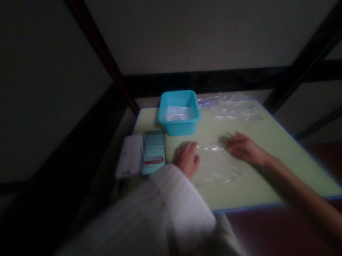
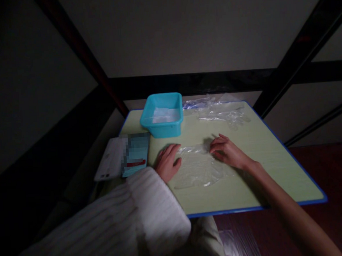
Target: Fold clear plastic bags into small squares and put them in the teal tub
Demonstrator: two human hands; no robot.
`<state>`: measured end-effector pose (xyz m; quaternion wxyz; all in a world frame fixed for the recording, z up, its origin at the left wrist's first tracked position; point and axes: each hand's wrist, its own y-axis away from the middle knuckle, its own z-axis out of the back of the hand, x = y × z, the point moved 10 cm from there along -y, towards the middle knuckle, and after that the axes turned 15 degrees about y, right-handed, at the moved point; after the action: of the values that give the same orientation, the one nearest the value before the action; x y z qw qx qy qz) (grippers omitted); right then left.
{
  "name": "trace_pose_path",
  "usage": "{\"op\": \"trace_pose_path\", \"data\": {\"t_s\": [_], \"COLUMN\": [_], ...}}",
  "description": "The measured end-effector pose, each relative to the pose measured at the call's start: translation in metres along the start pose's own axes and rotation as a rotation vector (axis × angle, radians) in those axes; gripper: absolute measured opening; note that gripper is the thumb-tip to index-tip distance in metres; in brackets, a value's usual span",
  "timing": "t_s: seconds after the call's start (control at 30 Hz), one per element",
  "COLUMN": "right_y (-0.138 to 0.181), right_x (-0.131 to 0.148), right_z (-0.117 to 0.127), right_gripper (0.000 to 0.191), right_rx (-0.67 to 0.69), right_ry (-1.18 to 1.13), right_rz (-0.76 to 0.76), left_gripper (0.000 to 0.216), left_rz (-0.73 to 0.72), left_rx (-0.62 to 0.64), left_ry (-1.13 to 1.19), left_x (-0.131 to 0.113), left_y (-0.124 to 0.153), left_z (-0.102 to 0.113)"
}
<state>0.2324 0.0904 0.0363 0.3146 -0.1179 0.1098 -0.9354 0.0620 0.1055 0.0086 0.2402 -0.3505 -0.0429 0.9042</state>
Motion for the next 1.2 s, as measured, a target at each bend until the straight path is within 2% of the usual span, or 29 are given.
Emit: {"op": "trace_pose_path", "data": {"t_s": [0.07,0.13,0.23,0.3,0.4,0.47,0.57,0.63,0.93,1.2], "right_y": [0.004,0.004,-0.005,-0.015,-0.030,-0.034,-0.031,-0.026,-0.007,-0.006], "right_x": [-0.002,-0.005,-0.004,0.009,0.038,0.047,0.046,0.042,0.027,0.019], "right_z": [-0.005,0.000,0.013,0.009,-0.021,-0.043,-0.067,-0.074,-0.067,-0.057], "right_gripper": [0.018,0.019,0.027,0.036,0.057,0.068,0.077,0.078,0.075,0.074], "right_rx": [0.037,0.017,-0.077,-0.084,0.042,0.097,0.111,0.101,0.073,0.083], "right_ry": [0.027,0.017,-0.016,0.000,0.136,0.190,0.240,0.270,0.322,0.226], "right_rz": [0.005,-0.037,-0.136,-0.153,-0.068,-0.043,-0.052,-0.048,-0.040,-0.114], "left_gripper": [0.031,0.029,0.041,0.050,0.059,0.061,0.062,0.062,0.069,0.069], "left_rz": [-0.009,-0.007,-0.029,-0.092,-0.185,-0.206,-0.200,-0.190,-0.183,-0.196], "left_rx": [0.028,0.031,0.042,0.091,0.181,0.220,0.246,0.247,0.294,0.260], "left_ry": [-0.030,-0.058,-0.073,-0.058,-0.055,-0.078,-0.119,-0.150,-0.257,-0.190], "left_x": [-0.003,-0.005,-0.008,-0.015,-0.024,-0.026,-0.024,-0.022,-0.015,-0.015], "left_y": [0.002,0.003,0.004,0.005,0.007,0.008,0.009,0.009,0.013,0.013], "left_z": [-0.001,0.000,-0.003,-0.010,-0.023,-0.029,-0.033,-0.034,-0.041,-0.037]}}
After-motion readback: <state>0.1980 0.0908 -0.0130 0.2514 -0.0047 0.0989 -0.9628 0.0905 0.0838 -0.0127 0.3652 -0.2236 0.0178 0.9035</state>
